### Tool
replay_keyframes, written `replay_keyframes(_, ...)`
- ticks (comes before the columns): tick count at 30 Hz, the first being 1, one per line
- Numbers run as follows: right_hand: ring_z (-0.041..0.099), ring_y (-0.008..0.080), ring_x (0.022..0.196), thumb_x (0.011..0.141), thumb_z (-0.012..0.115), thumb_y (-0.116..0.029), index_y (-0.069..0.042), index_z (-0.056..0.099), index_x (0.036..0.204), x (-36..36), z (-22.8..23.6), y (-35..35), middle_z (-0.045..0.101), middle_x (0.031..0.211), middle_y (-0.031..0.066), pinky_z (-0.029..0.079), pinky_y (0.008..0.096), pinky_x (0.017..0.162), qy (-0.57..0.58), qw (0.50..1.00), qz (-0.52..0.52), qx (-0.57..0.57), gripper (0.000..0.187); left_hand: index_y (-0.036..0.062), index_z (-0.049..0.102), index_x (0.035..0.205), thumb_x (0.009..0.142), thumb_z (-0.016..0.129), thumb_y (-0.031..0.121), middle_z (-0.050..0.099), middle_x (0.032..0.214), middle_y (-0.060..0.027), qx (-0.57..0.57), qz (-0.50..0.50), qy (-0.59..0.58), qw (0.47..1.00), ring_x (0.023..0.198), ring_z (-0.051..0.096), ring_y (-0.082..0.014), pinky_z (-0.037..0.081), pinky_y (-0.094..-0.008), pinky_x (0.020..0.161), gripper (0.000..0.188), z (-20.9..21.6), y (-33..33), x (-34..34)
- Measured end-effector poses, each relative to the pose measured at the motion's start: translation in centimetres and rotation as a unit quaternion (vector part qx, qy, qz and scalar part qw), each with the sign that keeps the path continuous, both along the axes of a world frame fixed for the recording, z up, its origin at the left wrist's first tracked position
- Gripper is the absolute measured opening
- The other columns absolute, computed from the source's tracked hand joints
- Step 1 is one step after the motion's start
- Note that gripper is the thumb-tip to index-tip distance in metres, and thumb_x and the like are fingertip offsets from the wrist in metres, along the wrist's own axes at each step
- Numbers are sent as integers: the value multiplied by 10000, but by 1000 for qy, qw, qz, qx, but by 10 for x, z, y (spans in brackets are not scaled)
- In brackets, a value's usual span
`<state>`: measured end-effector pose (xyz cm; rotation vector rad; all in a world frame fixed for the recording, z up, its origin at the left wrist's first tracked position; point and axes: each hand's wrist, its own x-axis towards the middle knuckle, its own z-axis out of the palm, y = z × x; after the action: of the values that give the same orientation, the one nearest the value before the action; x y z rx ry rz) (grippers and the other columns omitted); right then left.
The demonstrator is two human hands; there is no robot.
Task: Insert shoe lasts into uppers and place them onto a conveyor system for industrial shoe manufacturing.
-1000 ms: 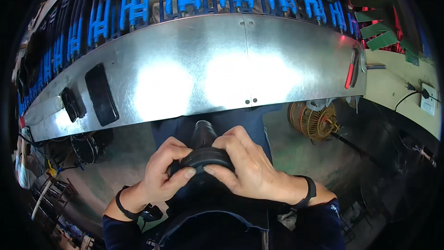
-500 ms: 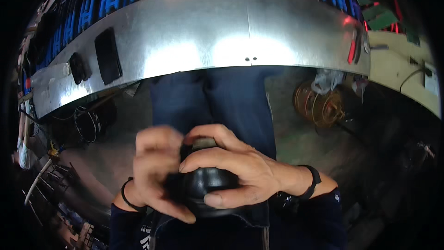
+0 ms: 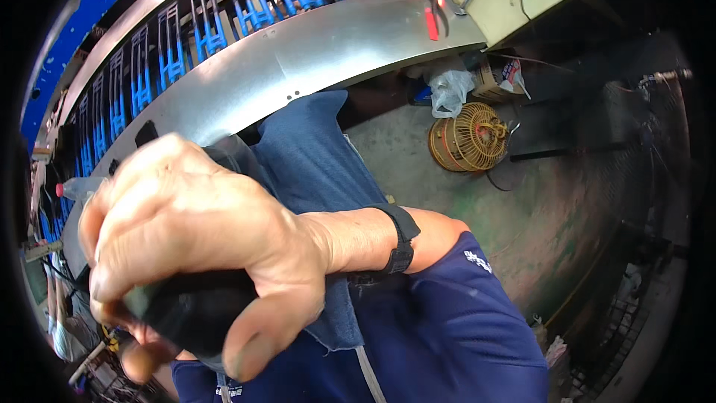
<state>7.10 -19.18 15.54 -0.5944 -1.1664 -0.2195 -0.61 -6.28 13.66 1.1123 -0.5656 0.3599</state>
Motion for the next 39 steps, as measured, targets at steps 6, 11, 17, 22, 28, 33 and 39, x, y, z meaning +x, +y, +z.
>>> replay_keyframes(6,443,318,1369,972,622,-351,63,276,1505,-6,-84,-4,451,1430,273,325,407,1160,372,822,-193,-386,758,-19,210,1556,961,608,429,461,1452,-150,58,98,363,925,1368,419,-262,313,-401,1160,844,-73,21,13)
replay_keyframes(11,428,365,1384,825,794,-308,46,230,1528,-10,-96,-16,362,1504,264,353,438,1151,236,862,-116,-433,969,5,377,1402,850,776,400,533,1292,-139,33,164,265,950,1138,576,-232,487,-386,982,788,-111,23,-13)
replay_keyframes(17,466,238,1351,809,816,-196,10,320,1525,12,-119,-32,469,1451,164,354,383,1143,297,857,-51,-419,895,17,188,1541,750,885,309,415,1438,-169,103,114,309,939,1330,459,-270,385,-408,1104,1094,-143,10,-9)
replay_keyframes(22,434,259,1386,854,772,-259,11,239,1568,18,-140,-37,407,1519,196,309,387,1169,324,866,-8,-382,932,-10,270,1541,759,865,142,562,1341,-187,209,81,217,950,1230,578,-287,447,-410,1062,994,-101,29,40)
replay_keyframes(28,440,305,1351,988,618,-328,6,254,1565,31,-166,-28,427,1456,201,331,398,1144,267,876,-124,-383,759,-55,429,1448,850,773,235,579,1270,-204,277,168,199,925,1153,608,-305,476,-387,1001,749,-124,17,60)
replay_keyframes(33,465,301,1337,988,616,-266,-30,358,1534,38,-180,-27,460,1447,181,352,391,1129,326,861,-113,-374,648,-60,440,1440,856,740,162,593,1238,-214,324,195,182,907,1123,624,-321,492,-392,975,693,-134,11,77)
replay_keyframes(39,434,342,1392,967,629,-290,35,243,1556,25,-180,-20,442,1482,239,326,404,1157,368,830,-143,-394,776,-41,325,1503,857,770,292,510,1382,-189,153,244,288,913,1252,532,-287,432,-403,1061,852,-149,-4,60)
